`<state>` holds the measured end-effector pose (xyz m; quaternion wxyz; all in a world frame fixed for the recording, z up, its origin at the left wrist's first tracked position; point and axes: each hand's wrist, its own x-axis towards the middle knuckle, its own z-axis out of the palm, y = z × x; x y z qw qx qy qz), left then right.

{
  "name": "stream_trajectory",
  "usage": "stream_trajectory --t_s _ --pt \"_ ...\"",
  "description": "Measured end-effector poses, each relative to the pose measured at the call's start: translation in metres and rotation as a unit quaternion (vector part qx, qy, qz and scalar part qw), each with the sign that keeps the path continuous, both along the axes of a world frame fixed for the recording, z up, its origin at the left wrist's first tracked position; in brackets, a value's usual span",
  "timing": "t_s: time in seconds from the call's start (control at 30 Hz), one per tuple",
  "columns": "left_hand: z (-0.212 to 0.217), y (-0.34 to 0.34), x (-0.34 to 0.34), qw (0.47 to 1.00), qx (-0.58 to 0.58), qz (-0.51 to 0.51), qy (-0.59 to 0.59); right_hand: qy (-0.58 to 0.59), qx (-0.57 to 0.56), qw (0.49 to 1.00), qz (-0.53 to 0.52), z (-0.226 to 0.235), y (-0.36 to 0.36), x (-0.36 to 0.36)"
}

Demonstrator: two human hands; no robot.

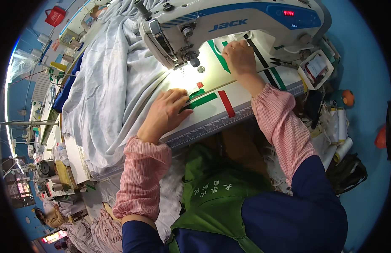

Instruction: Sewing the edges of pillowcases using an industrial sewing machine.

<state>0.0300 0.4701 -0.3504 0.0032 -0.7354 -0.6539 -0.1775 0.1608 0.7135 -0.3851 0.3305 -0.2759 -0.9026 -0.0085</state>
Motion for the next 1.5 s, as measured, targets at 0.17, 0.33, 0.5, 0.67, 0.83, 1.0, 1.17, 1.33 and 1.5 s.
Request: stream_trajectory --t_s 0.17,0.33,0.5,0.67,0.83,1.0,1.17,1.33,1.5 --pt "0.005 0.014 0.032 0.992 0.103 0.064 -0.027 -0.053 -0.089 0.943 0.315 0.009 -0.051 0.034" --pt "0.008 0.019 0.030 0.952 0.093 0.198 -0.213 0.029 -0.319 0.865 0.386 0.020 -0.055 0.015" --pt "-0.001 0.031 -0.007 0.942 0.078 0.290 -0.150 0.048 -0.249 0.922 0.293 0.014 -0.041 -0.018" --pt "-0.030 0.032 -0.023 0.944 0.074 0.295 -0.130 0.038 -0.163 0.952 0.257 0.004 -0.039 -0.024" --pt "-0.037 0.016 -0.041 0.960 0.106 0.222 -0.134 0.027 -0.177 0.954 0.240 -0.002 -0.042 -0.020" --pt "-0.038 0.017 -0.043 0.979 0.114 0.161 -0.050 -0.036 -0.067 0.980 0.182 0.003 -0.038 -0.014" --pt "-0.039 0.017 -0.040 0.979 0.108 0.172 -0.009 0.025 0.015 0.984 0.176 0.002 -0.060 0.007" --pt "-0.039 0.016 -0.039 0.978 0.096 0.184 0.009 -0.008 -0.076 0.984 0.164 -0.005 -0.080 0.009" --pt "-0.039 0.018 -0.040 0.979 0.092 0.181 0.016 -0.013 -0.095 0.985 0.143 -0.008 -0.078 0.009"
